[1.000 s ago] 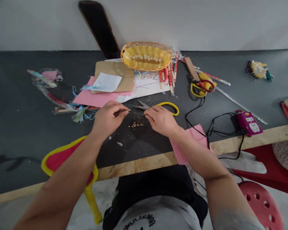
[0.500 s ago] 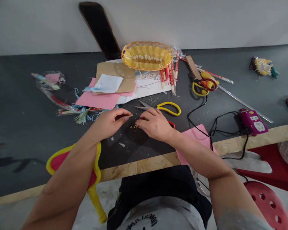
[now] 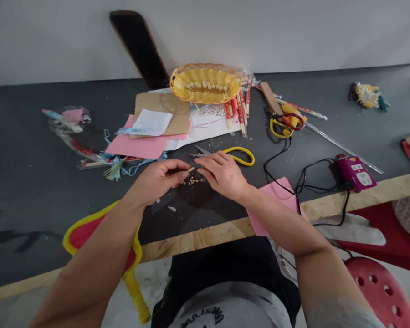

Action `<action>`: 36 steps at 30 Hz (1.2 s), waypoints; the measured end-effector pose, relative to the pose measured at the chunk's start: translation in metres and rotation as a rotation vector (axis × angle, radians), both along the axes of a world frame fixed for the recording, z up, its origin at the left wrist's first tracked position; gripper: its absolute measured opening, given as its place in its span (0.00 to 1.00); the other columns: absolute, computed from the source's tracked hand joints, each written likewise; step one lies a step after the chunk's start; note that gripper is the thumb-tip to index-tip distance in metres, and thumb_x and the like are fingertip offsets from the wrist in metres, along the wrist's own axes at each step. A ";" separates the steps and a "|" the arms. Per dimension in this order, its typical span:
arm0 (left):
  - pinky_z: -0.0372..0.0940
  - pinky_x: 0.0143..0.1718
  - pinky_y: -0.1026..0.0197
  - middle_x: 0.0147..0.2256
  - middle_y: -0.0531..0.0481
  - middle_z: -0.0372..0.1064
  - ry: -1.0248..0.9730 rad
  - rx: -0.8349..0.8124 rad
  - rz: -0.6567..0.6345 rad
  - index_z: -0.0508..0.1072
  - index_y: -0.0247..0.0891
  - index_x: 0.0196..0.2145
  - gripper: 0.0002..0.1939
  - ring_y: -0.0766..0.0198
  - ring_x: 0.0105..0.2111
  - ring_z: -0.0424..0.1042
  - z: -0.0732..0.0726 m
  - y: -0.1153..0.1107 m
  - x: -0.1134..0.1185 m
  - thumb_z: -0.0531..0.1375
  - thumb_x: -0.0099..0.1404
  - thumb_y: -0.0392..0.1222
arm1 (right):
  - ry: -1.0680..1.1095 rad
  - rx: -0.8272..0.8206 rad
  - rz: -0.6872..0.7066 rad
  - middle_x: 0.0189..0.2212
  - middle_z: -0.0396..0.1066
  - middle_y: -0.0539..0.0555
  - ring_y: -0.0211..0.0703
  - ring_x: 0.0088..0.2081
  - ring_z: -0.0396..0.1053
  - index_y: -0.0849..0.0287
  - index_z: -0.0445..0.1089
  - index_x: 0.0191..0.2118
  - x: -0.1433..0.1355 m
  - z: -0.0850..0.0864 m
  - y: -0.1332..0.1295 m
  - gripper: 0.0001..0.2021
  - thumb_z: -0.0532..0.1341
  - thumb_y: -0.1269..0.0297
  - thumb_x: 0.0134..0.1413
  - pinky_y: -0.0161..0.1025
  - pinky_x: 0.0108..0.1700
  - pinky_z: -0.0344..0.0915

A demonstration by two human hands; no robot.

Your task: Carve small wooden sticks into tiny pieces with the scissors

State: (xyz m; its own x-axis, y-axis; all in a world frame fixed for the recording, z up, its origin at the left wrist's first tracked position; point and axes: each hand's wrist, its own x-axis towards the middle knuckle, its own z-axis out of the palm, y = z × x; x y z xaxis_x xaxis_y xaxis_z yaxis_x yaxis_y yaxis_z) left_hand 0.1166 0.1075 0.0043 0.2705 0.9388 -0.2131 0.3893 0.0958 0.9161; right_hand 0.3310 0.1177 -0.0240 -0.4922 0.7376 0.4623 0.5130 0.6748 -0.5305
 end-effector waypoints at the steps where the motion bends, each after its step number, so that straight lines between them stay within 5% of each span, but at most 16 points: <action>1: 0.68 0.32 0.62 0.33 0.49 0.78 0.011 0.023 -0.017 0.79 0.38 0.38 0.11 0.65 0.28 0.72 0.000 -0.001 0.002 0.63 0.60 0.46 | 0.002 -0.010 0.004 0.40 0.79 0.58 0.47 0.41 0.71 0.58 0.74 0.47 -0.001 0.001 -0.001 0.12 0.54 0.64 0.70 0.46 0.47 0.67; 6: 0.70 0.41 0.59 0.35 0.50 0.79 0.153 0.199 -0.028 0.79 0.40 0.37 0.08 0.61 0.35 0.75 -0.004 -0.004 0.005 0.61 0.62 0.42 | -0.002 -0.034 0.031 0.32 0.78 0.54 0.44 0.36 0.71 0.57 0.74 0.39 0.001 0.001 -0.001 0.09 0.57 0.63 0.67 0.42 0.43 0.64; 14: 0.69 0.42 0.59 0.36 0.49 0.77 0.274 0.443 -0.104 0.78 0.41 0.37 0.08 0.60 0.38 0.75 -0.007 -0.008 0.010 0.58 0.66 0.39 | -0.032 -0.064 -0.015 0.29 0.75 0.53 0.44 0.35 0.71 0.57 0.71 0.34 0.001 -0.003 0.001 0.09 0.59 0.61 0.66 0.40 0.41 0.62; 20: 0.70 0.43 0.58 0.42 0.46 0.78 0.401 0.472 0.193 0.79 0.41 0.43 0.11 0.58 0.39 0.75 -0.002 0.005 -0.014 0.59 0.66 0.42 | -0.021 -0.113 -0.192 0.22 0.68 0.51 0.39 0.26 0.66 0.56 0.65 0.27 0.011 0.001 0.005 0.20 0.52 0.53 0.70 0.37 0.33 0.59; 27: 0.69 0.40 0.54 0.40 0.45 0.78 0.601 0.488 0.176 0.83 0.46 0.39 0.11 0.53 0.38 0.76 -0.009 0.019 -0.052 0.60 0.65 0.46 | 0.158 -0.260 -0.220 0.23 0.69 0.47 0.35 0.22 0.65 0.56 0.68 0.45 0.019 0.003 0.007 0.16 0.47 0.55 0.72 0.35 0.31 0.62; 32: 0.70 0.40 0.54 0.38 0.45 0.79 0.606 0.488 0.195 0.82 0.45 0.39 0.10 0.54 0.36 0.76 -0.017 0.022 -0.051 0.61 0.64 0.45 | 0.050 -0.087 -0.288 0.35 0.74 0.55 0.45 0.38 0.71 0.54 0.67 0.50 0.022 0.000 0.014 0.12 0.51 0.66 0.67 0.44 0.44 0.68; 36: 0.69 0.44 0.53 0.40 0.44 0.78 0.597 0.455 0.139 0.81 0.43 0.41 0.11 0.53 0.39 0.76 -0.017 0.021 -0.043 0.60 0.65 0.42 | -0.174 0.032 -0.313 0.45 0.74 0.59 0.57 0.51 0.67 0.54 0.72 0.46 0.029 -0.001 0.019 0.09 0.59 0.68 0.61 0.56 0.53 0.64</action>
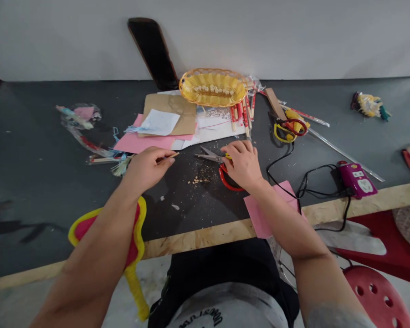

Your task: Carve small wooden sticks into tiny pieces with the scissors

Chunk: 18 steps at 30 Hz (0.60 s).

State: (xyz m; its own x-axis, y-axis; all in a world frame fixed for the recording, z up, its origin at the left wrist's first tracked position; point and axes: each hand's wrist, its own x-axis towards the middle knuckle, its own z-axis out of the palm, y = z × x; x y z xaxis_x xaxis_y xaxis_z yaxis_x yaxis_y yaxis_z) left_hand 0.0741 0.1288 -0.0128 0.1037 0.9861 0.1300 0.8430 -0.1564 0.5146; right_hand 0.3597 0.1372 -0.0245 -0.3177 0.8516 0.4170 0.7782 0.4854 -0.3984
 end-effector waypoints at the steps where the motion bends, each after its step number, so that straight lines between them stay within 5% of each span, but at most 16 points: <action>1: 0.69 0.45 0.53 0.41 0.44 0.78 0.000 -0.013 -0.010 0.81 0.42 0.42 0.12 0.53 0.40 0.76 0.000 -0.001 0.002 0.59 0.65 0.42 | -0.029 0.003 -0.020 0.45 0.74 0.59 0.58 0.51 0.66 0.54 0.73 0.45 0.002 0.000 0.001 0.08 0.60 0.67 0.61 0.57 0.53 0.64; 12: 0.69 0.43 0.55 0.40 0.44 0.78 0.020 0.028 -0.071 0.80 0.42 0.41 0.11 0.52 0.41 0.77 -0.004 -0.004 0.014 0.58 0.67 0.43 | -0.083 -0.130 -0.351 0.41 0.75 0.64 0.55 0.43 0.71 0.60 0.72 0.45 0.055 -0.016 0.045 0.12 0.55 0.73 0.59 0.53 0.49 0.67; 18: 0.69 0.48 0.55 0.42 0.45 0.79 0.043 -0.009 -0.055 0.80 0.40 0.43 0.14 0.53 0.43 0.77 0.001 -0.006 0.018 0.56 0.67 0.43 | -0.088 -0.200 -0.366 0.42 0.77 0.62 0.56 0.46 0.71 0.60 0.72 0.51 0.054 -0.018 0.048 0.15 0.55 0.67 0.61 0.52 0.53 0.66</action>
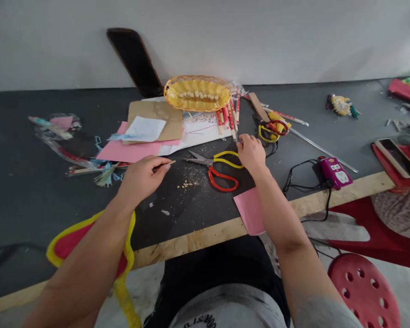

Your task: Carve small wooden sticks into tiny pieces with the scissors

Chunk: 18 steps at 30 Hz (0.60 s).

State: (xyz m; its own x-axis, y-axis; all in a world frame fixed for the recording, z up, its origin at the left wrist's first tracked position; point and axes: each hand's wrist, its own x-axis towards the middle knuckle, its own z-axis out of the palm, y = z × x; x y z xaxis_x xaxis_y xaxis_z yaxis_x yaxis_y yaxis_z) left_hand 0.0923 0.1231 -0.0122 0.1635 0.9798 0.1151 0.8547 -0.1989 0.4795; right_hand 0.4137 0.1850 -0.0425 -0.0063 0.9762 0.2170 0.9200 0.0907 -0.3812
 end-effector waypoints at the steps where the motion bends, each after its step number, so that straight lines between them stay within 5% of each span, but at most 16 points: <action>1: 0.69 0.48 0.55 0.43 0.44 0.79 0.003 -0.011 0.011 0.80 0.40 0.43 0.14 0.53 0.44 0.77 0.001 0.000 0.000 0.56 0.67 0.43 | -0.005 -0.010 0.007 0.43 0.77 0.62 0.56 0.48 0.71 0.59 0.71 0.54 -0.002 0.001 -0.002 0.17 0.55 0.67 0.62 0.52 0.54 0.65; 7: 0.69 0.49 0.55 0.43 0.44 0.79 -0.007 -0.030 0.026 0.80 0.39 0.44 0.15 0.52 0.44 0.78 0.001 0.002 0.002 0.57 0.66 0.43 | -0.042 -0.081 0.058 0.54 0.74 0.60 0.60 0.53 0.67 0.56 0.74 0.54 -0.012 0.007 -0.010 0.19 0.53 0.69 0.62 0.57 0.55 0.65; 14: 0.69 0.48 0.54 0.44 0.44 0.80 0.014 -0.043 0.058 0.81 0.39 0.44 0.15 0.51 0.43 0.78 0.001 0.002 0.000 0.57 0.66 0.43 | -0.055 0.032 -0.156 0.60 0.65 0.66 0.67 0.58 0.60 0.59 0.72 0.54 -0.012 0.023 -0.015 0.17 0.59 0.64 0.60 0.63 0.54 0.64; 18: 0.69 0.46 0.55 0.43 0.45 0.81 0.018 -0.040 0.091 0.81 0.41 0.44 0.14 0.52 0.41 0.78 0.002 0.002 -0.002 0.58 0.66 0.44 | -0.056 -0.004 0.052 0.51 0.73 0.62 0.60 0.53 0.66 0.59 0.73 0.46 -0.017 0.035 -0.023 0.10 0.58 0.66 0.61 0.54 0.53 0.64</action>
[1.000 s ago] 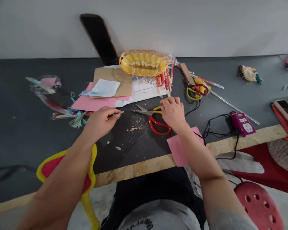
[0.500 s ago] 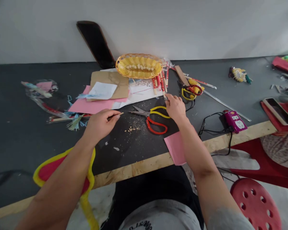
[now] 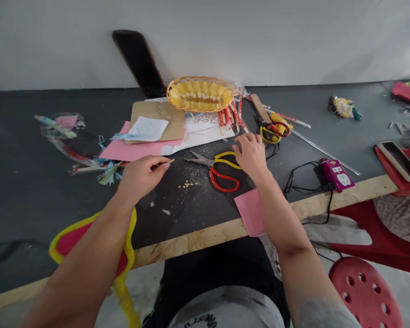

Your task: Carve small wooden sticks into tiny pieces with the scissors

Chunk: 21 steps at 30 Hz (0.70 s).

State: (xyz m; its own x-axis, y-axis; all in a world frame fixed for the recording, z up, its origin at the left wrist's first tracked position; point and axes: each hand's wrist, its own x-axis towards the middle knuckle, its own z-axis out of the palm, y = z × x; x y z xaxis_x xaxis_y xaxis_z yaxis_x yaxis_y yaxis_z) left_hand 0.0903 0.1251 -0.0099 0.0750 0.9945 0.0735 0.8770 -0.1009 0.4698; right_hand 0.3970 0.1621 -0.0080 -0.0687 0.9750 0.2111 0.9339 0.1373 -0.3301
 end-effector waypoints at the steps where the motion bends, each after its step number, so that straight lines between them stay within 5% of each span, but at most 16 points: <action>1: 0.69 0.45 0.55 0.42 0.45 0.81 0.001 -0.001 0.004 0.81 0.41 0.44 0.14 0.52 0.41 0.78 0.001 0.000 0.000 0.58 0.66 0.44 | -0.001 -0.050 0.091 0.45 0.75 0.60 0.56 0.49 0.68 0.59 0.73 0.43 -0.002 0.002 -0.003 0.08 0.58 0.67 0.62 0.51 0.52 0.65; 4: 0.67 0.44 0.55 0.42 0.46 0.80 0.017 -0.044 0.022 0.81 0.42 0.42 0.13 0.53 0.39 0.78 0.005 0.000 -0.002 0.59 0.65 0.44 | -0.043 -0.208 0.281 0.38 0.76 0.56 0.49 0.40 0.71 0.57 0.72 0.40 -0.008 0.009 -0.014 0.05 0.59 0.64 0.63 0.45 0.45 0.66; 10: 0.65 0.39 0.56 0.39 0.48 0.78 0.051 -0.209 -0.108 0.80 0.42 0.38 0.12 0.54 0.38 0.76 0.012 -0.003 -0.001 0.59 0.65 0.49 | -0.136 -0.289 0.337 0.46 0.75 0.60 0.57 0.48 0.72 0.58 0.70 0.49 -0.012 0.013 -0.025 0.16 0.66 0.57 0.59 0.49 0.50 0.67; 16: 0.67 0.40 0.55 0.41 0.46 0.77 0.055 -0.161 -0.199 0.80 0.43 0.40 0.14 0.54 0.41 0.76 0.009 -0.007 0.010 0.56 0.69 0.47 | -0.019 -0.156 0.316 0.43 0.76 0.61 0.55 0.46 0.72 0.59 0.71 0.47 -0.018 0.001 -0.019 0.09 0.58 0.64 0.64 0.51 0.51 0.67; 21: 0.68 0.43 0.55 0.42 0.45 0.78 0.008 -0.047 -0.183 0.80 0.41 0.43 0.13 0.54 0.43 0.76 0.003 -0.008 0.014 0.55 0.70 0.44 | 0.095 -0.044 0.379 0.45 0.76 0.63 0.55 0.49 0.72 0.61 0.72 0.50 -0.028 -0.002 -0.017 0.14 0.52 0.70 0.65 0.53 0.55 0.67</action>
State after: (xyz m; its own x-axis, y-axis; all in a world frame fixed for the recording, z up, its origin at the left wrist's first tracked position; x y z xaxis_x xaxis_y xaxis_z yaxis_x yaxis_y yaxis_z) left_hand 0.1040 0.1167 -0.0070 0.2554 0.9665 0.0259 0.8497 -0.2371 0.4709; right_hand 0.3686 0.1450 -0.0101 -0.4080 0.8924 0.1928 0.7847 0.4507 -0.4255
